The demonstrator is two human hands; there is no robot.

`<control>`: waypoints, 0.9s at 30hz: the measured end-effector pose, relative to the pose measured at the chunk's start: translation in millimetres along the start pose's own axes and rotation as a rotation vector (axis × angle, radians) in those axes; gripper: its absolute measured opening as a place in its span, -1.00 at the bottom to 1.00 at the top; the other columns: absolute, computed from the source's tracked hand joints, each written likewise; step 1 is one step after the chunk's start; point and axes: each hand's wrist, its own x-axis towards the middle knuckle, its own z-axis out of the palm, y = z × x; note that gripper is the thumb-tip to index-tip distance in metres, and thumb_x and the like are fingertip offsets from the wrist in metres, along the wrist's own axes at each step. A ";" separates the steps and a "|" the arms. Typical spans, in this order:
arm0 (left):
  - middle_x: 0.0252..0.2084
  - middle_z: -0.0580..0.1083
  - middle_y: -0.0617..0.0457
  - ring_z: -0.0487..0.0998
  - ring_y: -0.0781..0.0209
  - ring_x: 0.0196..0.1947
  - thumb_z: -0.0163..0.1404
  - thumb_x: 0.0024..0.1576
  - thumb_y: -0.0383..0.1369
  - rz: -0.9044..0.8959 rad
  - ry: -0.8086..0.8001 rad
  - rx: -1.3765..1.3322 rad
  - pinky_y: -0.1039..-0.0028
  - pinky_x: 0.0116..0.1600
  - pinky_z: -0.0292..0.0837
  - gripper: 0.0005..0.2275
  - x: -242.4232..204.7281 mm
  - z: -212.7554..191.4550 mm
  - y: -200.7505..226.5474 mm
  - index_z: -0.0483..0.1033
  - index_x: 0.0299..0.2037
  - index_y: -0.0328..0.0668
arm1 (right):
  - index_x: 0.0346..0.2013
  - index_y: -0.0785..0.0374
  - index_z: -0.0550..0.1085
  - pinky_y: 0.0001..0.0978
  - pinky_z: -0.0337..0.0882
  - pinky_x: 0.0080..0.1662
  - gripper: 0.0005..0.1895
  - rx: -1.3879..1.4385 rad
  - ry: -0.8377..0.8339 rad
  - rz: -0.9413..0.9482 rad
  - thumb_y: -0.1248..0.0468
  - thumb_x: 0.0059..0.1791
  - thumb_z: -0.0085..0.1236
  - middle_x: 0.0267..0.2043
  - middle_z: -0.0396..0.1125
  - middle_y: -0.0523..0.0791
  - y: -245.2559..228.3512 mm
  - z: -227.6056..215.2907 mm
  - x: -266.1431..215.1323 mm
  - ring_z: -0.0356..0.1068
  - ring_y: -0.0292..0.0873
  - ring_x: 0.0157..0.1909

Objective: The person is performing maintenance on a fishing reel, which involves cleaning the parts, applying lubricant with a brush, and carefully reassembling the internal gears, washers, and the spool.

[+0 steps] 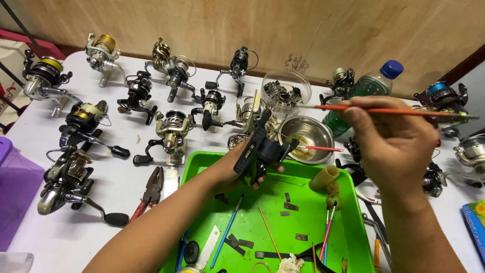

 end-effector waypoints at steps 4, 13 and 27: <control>-0.05 0.59 -0.37 0.48 0.19 -0.58 -0.27 0.28 0.02 -0.007 -0.002 -0.010 0.43 -0.54 0.45 -0.56 -0.3 1.3 -0.9 0.23 0.22 -0.05 | -0.10 0.60 0.46 -0.31 0.60 0.01 -0.89 -0.001 -0.046 -0.118 0.56 0.10 0.17 -0.14 0.47 0.20 -19.7 16.8 3.2 0.55 0.01 -0.12; -0.08 0.60 -0.35 0.50 0.19 -0.58 -0.34 0.24 0.14 -0.010 -0.033 -0.020 0.44 -0.56 0.50 -0.40 1.3 -0.9 -3.0 0.31 0.24 -0.17 | -0.14 0.50 0.53 -0.32 0.51 -0.02 -0.91 -0.199 -0.070 -0.219 0.49 0.09 0.27 -0.18 0.51 0.06 -20.5 23.0 3.1 0.55 -0.08 -0.15; -0.15 0.60 -0.29 0.47 0.20 -0.62 -0.33 0.21 0.16 0.023 -0.051 0.024 0.45 -0.60 0.48 -0.34 -0.1 4.0 0.6 0.37 0.23 -0.28 | -0.18 0.50 0.55 -0.32 0.52 -0.12 -0.92 -0.250 -0.083 -0.304 0.48 0.09 0.27 -0.19 0.52 0.06 -23.7 22.3 1.3 0.55 -0.06 -0.20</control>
